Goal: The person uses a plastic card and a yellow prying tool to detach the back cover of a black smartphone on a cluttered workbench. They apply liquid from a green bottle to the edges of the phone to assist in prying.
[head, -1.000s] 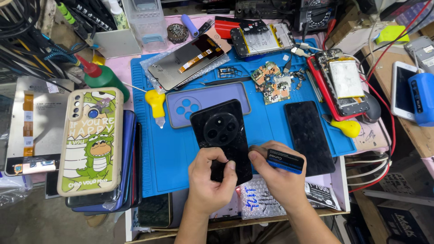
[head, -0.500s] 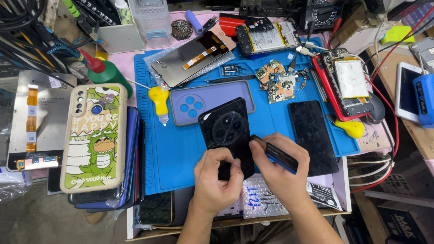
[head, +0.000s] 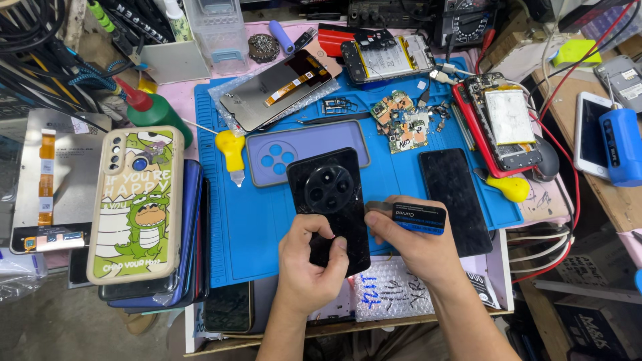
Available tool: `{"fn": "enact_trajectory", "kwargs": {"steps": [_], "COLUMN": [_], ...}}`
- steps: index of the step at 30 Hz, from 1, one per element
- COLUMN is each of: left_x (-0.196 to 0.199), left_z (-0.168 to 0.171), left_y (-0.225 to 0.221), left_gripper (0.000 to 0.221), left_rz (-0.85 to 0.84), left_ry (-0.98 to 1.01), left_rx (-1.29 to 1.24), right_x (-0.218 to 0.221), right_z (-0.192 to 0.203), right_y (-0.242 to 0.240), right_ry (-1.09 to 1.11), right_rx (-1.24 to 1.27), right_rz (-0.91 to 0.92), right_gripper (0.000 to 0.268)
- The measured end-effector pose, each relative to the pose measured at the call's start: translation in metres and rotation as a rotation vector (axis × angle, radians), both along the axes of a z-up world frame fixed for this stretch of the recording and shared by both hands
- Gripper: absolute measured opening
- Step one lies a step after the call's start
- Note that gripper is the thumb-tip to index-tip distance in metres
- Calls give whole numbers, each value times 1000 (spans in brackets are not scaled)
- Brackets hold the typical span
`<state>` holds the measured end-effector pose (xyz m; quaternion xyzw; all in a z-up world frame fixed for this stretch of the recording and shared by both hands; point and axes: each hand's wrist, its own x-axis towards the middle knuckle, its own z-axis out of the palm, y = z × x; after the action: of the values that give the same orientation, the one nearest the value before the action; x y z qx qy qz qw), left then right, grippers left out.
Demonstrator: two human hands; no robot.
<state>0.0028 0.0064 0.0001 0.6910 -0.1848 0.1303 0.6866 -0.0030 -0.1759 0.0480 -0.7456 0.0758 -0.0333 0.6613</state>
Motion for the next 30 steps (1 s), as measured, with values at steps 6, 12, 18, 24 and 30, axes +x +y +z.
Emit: {"fn": "enact_trajectory", "kwargs": {"steps": [6,12,18,24,30], "left_x": [-1,0,0,1,1], "left_z": [-1,-1,1,2,5], "left_y": [1,5,7,6,6], "left_gripper": [29,30,30,31,31], "left_rz": [-33,-81,-101,-94,-100], "left_ry": [36,97,112,111,123], "left_rx": [-59,-119,-101,-102,-97], "right_x": [-2,-3,-3,-1,2], "right_z": [0,-1,3,5,5], "right_y": [-4,-5,-6,-11,-12], "right_ry": [32,29,72,116,73], "right_rx": [-25,-3,21,-8,36], "right_rz": [16,40,61,87,152], "right_gripper": [12,9,12,10,20]}}
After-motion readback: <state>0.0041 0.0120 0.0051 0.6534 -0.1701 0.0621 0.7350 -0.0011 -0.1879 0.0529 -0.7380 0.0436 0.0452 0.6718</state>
